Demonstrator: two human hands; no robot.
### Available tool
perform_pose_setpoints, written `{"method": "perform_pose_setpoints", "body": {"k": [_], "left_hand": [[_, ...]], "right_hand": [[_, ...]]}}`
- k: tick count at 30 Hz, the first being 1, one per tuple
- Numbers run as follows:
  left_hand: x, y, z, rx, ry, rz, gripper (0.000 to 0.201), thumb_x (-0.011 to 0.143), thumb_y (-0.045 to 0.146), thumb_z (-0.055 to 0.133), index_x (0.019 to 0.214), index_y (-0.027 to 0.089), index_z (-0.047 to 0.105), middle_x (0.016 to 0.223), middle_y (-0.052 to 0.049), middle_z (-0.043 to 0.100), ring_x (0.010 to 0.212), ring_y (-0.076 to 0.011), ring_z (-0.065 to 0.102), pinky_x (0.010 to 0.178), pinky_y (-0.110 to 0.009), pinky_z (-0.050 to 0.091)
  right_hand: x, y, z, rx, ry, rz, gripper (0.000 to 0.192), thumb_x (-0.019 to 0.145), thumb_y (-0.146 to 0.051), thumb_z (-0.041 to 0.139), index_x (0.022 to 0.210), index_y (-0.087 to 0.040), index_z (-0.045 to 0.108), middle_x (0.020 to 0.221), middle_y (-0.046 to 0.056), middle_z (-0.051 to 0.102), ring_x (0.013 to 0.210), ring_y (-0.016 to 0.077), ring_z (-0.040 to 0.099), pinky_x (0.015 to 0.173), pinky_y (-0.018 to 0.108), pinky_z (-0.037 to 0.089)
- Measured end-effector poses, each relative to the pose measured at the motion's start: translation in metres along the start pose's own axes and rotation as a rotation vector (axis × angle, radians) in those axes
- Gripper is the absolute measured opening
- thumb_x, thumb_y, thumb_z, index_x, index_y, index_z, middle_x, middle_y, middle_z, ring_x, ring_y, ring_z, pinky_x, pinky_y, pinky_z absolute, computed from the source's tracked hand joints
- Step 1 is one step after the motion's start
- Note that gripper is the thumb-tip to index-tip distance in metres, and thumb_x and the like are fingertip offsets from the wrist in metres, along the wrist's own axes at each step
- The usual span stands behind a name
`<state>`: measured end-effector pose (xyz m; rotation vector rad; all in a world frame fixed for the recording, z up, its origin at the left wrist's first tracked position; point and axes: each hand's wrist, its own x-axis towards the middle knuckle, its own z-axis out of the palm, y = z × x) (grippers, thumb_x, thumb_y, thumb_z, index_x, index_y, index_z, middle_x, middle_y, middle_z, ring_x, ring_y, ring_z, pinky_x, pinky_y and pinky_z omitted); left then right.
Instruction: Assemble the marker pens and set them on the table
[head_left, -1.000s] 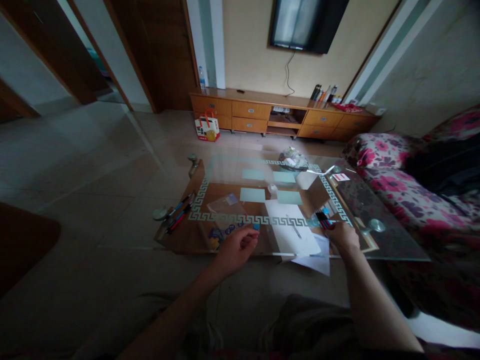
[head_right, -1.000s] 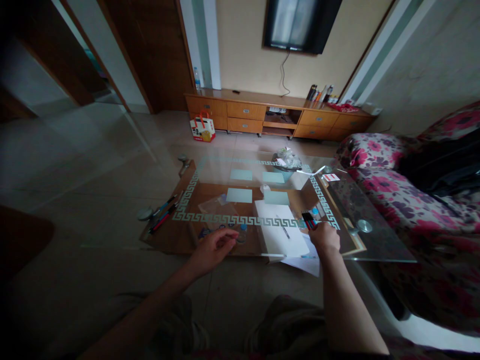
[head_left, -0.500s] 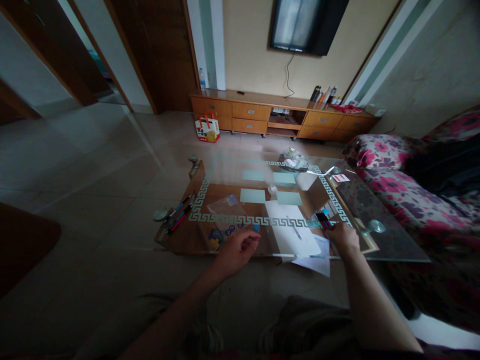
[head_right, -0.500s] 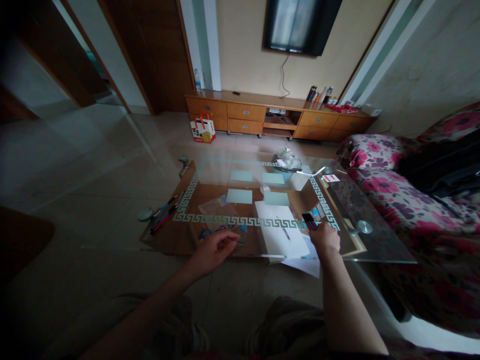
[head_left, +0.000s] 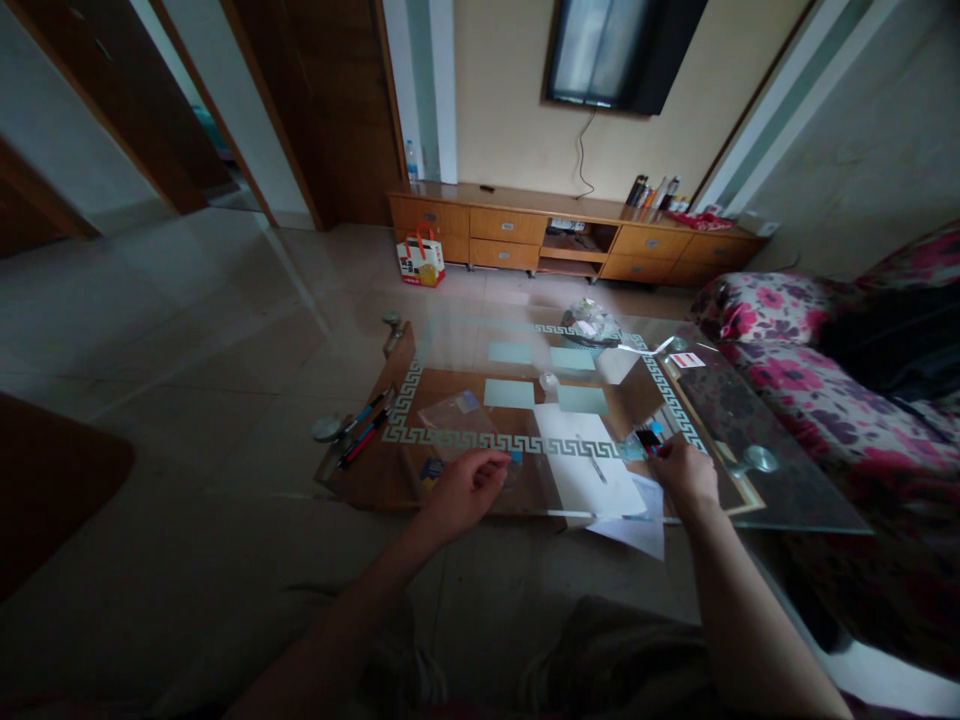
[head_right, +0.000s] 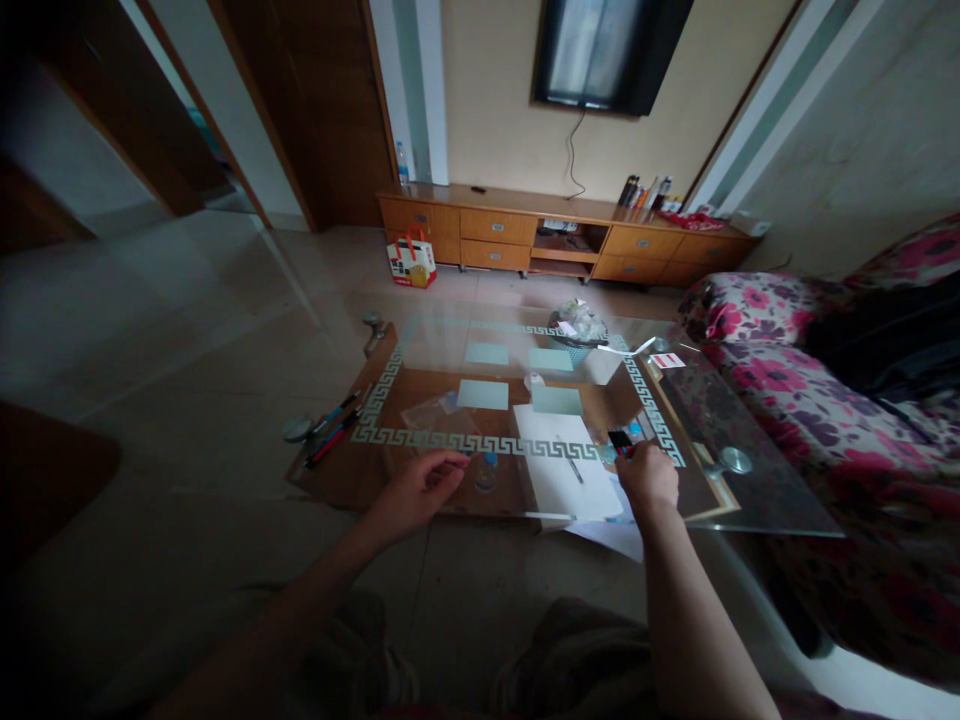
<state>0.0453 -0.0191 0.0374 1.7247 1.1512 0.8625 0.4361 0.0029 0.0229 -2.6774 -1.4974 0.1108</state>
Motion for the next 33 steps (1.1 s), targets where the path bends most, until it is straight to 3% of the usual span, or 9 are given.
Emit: {"method": "perform_pose_setpoints", "body": {"k": [3,6,11,15,20,24,29,33], "left_hand": [[0.008,-0.007,-0.022,0.094,0.076,-0.02,0.026,0.092,0.03,0.054,0.11,0.017,0.067,0.103,-0.008,0.071,0.088,-0.0175,0.067,0.078,-0.029,0.054],[0.016,-0.022,-0.051,0.335,0.137,-0.013,0.026,0.09,0.027,0.054,0.11,0.016,0.066,0.105,-0.009,0.069,0.086,-0.0187,0.066,0.082,-0.033,0.053],[0.026,-0.064,-0.109,0.757,0.223,-0.004,0.03,0.087,0.023,0.054,0.114,0.015,0.065,0.116,-0.013,0.064,0.111,-0.0257,0.06,0.102,-0.038,0.044],[0.028,-0.1,-0.161,0.916,0.246,-0.192,0.036,0.085,0.019,0.053,0.119,0.015,0.063,0.118,-0.013,0.065,0.112,-0.0256,0.06,0.102,-0.034,0.043],[0.02,-0.13,-0.212,0.856,0.284,-0.477,0.032,0.087,0.02,0.048,0.112,0.015,0.068,0.112,-0.012,0.071,0.101,-0.0248,0.065,0.087,-0.031,0.047],[0.011,-0.143,-0.23,0.793,0.294,-0.569,0.028,0.086,0.022,0.052,0.106,0.017,0.071,0.108,-0.011,0.073,0.095,-0.0228,0.066,0.082,-0.03,0.047],[0.008,-0.155,-0.237,0.797,0.364,-0.653,0.03,0.082,0.024,0.058,0.108,0.015,0.071,0.105,-0.012,0.073,0.095,-0.0254,0.067,0.081,-0.031,0.048],[0.011,-0.16,-0.232,0.844,0.268,-0.628,0.03,0.079,0.025,0.063,0.105,0.015,0.071,0.105,-0.012,0.074,0.098,-0.025,0.068,0.083,-0.029,0.048]], "right_hand": [[-0.003,-0.007,0.001,0.02,0.05,-0.053,0.027,0.08,-0.037,0.06,0.091,-0.016,0.073,0.086,0.017,0.073,0.083,0.0304,0.07,0.071,0.034,0.049],[-0.007,-0.014,0.001,0.023,0.078,-0.108,0.025,0.081,-0.035,0.058,0.087,-0.016,0.073,0.081,0.015,0.072,0.078,0.0282,0.069,0.069,0.033,0.047],[-0.01,-0.019,0.0,0.034,0.079,-0.141,0.025,0.083,-0.035,0.056,0.085,-0.016,0.073,0.079,0.014,0.072,0.075,0.027,0.068,0.067,0.032,0.045],[-0.01,-0.022,0.001,0.025,0.083,-0.156,0.027,0.085,-0.036,0.053,0.086,-0.017,0.073,0.079,0.014,0.072,0.074,0.0268,0.068,0.066,0.032,0.044],[-0.013,-0.026,0.001,0.048,0.084,-0.154,0.03,0.086,-0.038,0.052,0.088,-0.018,0.074,0.08,0.015,0.072,0.075,0.0271,0.069,0.067,0.032,0.044],[-0.015,-0.028,0.0,0.052,0.083,-0.169,0.032,0.086,-0.04,0.051,0.089,-0.018,0.075,0.081,0.015,0.073,0.076,0.0274,0.068,0.067,0.032,0.044],[-0.014,-0.028,0.002,0.031,0.079,-0.183,0.033,0.087,-0.04,0.051,0.089,-0.017,0.074,0.078,0.014,0.072,0.073,0.0255,0.068,0.067,0.031,0.044],[-0.015,-0.03,0.001,0.047,0.059,-0.179,0.032,0.086,-0.04,0.052,0.088,-0.017,0.074,0.078,0.013,0.072,0.074,0.0257,0.068,0.066,0.031,0.043]]}}
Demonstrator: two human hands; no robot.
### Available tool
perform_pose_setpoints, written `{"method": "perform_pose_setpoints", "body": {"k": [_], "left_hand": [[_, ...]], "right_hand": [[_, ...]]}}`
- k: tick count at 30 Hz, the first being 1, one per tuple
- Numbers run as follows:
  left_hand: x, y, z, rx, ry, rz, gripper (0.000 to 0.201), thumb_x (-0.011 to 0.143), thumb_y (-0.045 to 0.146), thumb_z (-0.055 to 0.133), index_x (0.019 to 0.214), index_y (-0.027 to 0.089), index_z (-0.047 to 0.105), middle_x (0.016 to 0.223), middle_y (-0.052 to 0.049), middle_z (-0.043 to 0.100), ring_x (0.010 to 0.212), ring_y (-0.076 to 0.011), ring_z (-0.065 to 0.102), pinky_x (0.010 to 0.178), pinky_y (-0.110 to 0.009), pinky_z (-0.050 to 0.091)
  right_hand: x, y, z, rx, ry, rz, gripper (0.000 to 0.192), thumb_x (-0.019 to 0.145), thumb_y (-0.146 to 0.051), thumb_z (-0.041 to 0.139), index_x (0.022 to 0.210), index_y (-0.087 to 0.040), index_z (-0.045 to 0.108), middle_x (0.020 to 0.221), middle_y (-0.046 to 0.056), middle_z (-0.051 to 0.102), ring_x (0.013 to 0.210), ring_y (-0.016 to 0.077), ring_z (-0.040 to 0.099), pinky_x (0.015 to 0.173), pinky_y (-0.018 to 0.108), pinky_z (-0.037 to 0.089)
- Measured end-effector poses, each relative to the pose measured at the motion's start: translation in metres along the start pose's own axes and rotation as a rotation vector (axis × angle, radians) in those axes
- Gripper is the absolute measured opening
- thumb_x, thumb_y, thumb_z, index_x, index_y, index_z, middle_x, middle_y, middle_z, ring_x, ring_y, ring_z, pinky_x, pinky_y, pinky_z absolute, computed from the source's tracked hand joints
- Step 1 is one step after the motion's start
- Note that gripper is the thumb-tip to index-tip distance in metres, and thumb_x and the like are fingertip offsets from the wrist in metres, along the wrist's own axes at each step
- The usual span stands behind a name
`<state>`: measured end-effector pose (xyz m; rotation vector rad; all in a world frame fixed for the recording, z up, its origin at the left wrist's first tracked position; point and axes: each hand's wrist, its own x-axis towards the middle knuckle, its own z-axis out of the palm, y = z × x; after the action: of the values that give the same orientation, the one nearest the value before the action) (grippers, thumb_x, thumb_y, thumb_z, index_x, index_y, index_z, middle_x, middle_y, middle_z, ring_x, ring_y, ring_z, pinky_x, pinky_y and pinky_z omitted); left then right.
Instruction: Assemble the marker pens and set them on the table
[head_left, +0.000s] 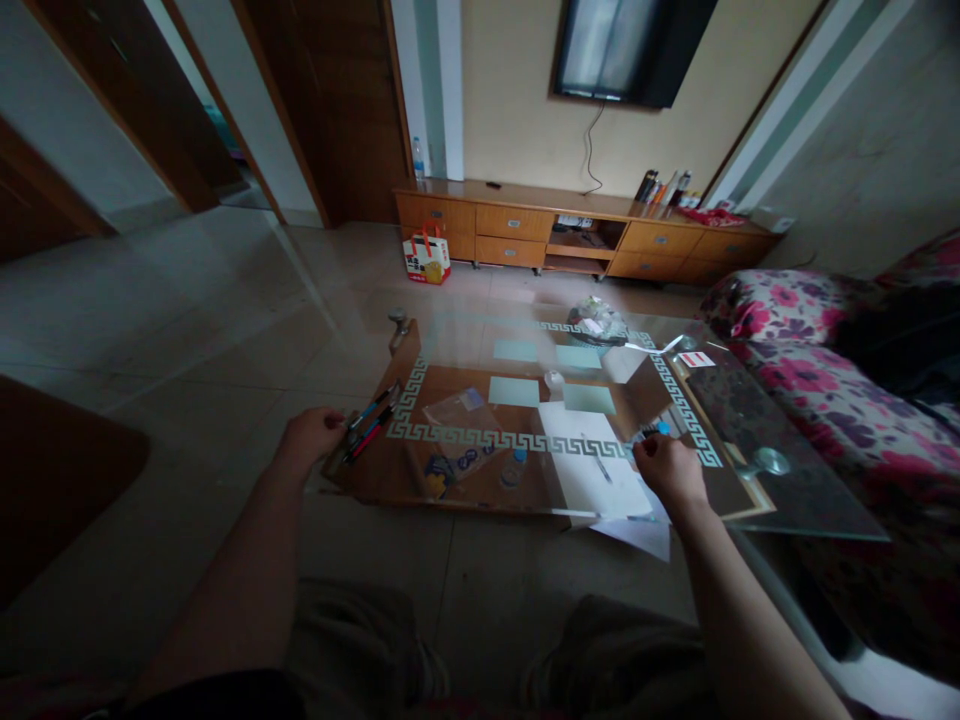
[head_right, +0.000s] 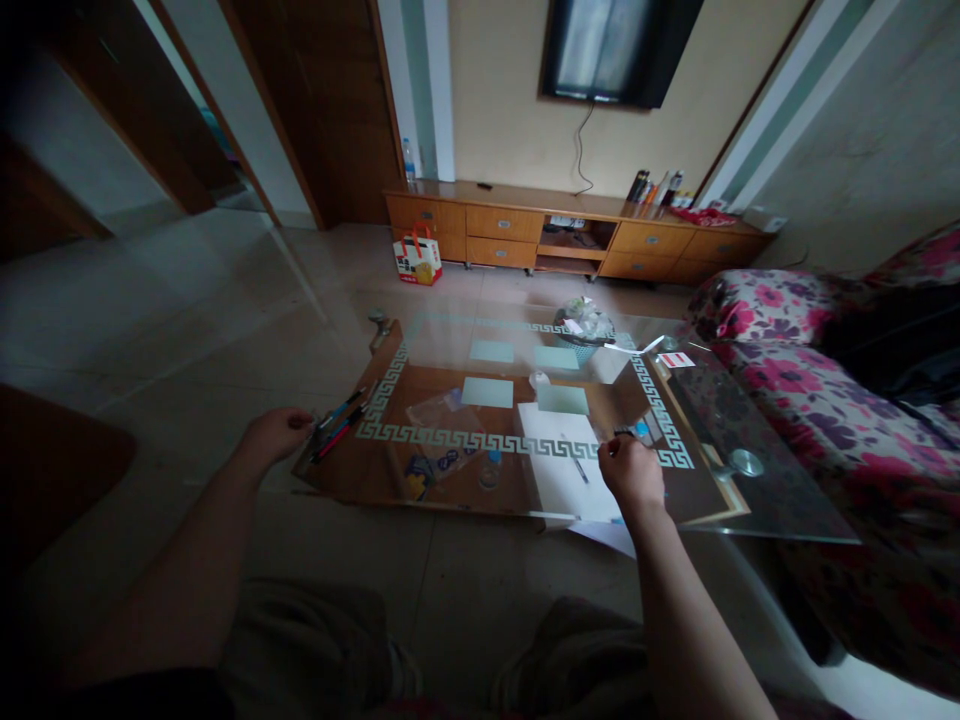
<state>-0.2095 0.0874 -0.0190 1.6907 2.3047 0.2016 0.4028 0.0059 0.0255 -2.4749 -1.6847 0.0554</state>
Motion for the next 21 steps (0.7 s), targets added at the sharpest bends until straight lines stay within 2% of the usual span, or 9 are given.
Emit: {"method": "perform_pose_setpoints", "body": {"k": [8,13,16,18,21], "left_hand": [[-0.007,0.008,0.004,-0.007,0.041,0.064,0.028,0.074,0.026,0.064,0.099,0.017,0.073,0.094,-0.01,0.075,0.089,-0.0251,0.069,0.079,-0.03,0.049],[-0.011,0.018,-0.002,-0.077,0.072,0.052,0.026,0.076,0.027,0.063,0.096,0.016,0.074,0.095,-0.011,0.075,0.093,-0.027,0.069,0.08,-0.031,0.05],[-0.019,0.035,-0.007,-0.319,0.051,0.01,0.03,0.076,0.029,0.062,0.1,0.014,0.074,0.093,-0.01,0.075,0.086,-0.0244,0.069,0.074,-0.03,0.051],[-0.028,0.052,-0.01,-0.615,-0.019,0.03,0.037,0.08,0.035,0.059,0.107,0.013,0.071,0.09,-0.008,0.075,0.076,-0.02,0.069,0.067,-0.027,0.052],[-0.045,0.08,-0.01,-0.818,-0.128,0.086,0.042,0.083,0.042,0.058,0.11,0.011,0.068,0.084,-0.008,0.074,0.069,-0.0175,0.068,0.062,-0.026,0.052]], "right_hand": [[-0.001,-0.001,0.0,0.023,-0.012,-0.002,0.033,0.086,-0.041,0.052,0.087,-0.017,0.075,0.077,0.014,0.072,0.073,0.0273,0.068,0.064,0.032,0.042],[-0.002,-0.004,0.001,0.03,-0.003,-0.029,0.031,0.086,-0.038,0.054,0.084,-0.016,0.075,0.074,0.013,0.072,0.071,0.0253,0.067,0.065,0.03,0.042],[-0.004,-0.009,0.0,0.055,0.008,-0.051,0.03,0.086,-0.038,0.053,0.081,-0.017,0.074,0.075,0.012,0.072,0.071,0.0238,0.067,0.064,0.029,0.042],[-0.006,-0.014,0.0,0.077,0.001,-0.07,0.028,0.086,-0.037,0.054,0.08,-0.017,0.073,0.075,0.011,0.072,0.069,0.0231,0.066,0.062,0.028,0.04],[-0.01,-0.024,-0.001,0.121,-0.019,-0.095,0.026,0.085,-0.036,0.055,0.08,-0.017,0.072,0.074,0.01,0.072,0.07,0.0226,0.066,0.061,0.028,0.04]]}}
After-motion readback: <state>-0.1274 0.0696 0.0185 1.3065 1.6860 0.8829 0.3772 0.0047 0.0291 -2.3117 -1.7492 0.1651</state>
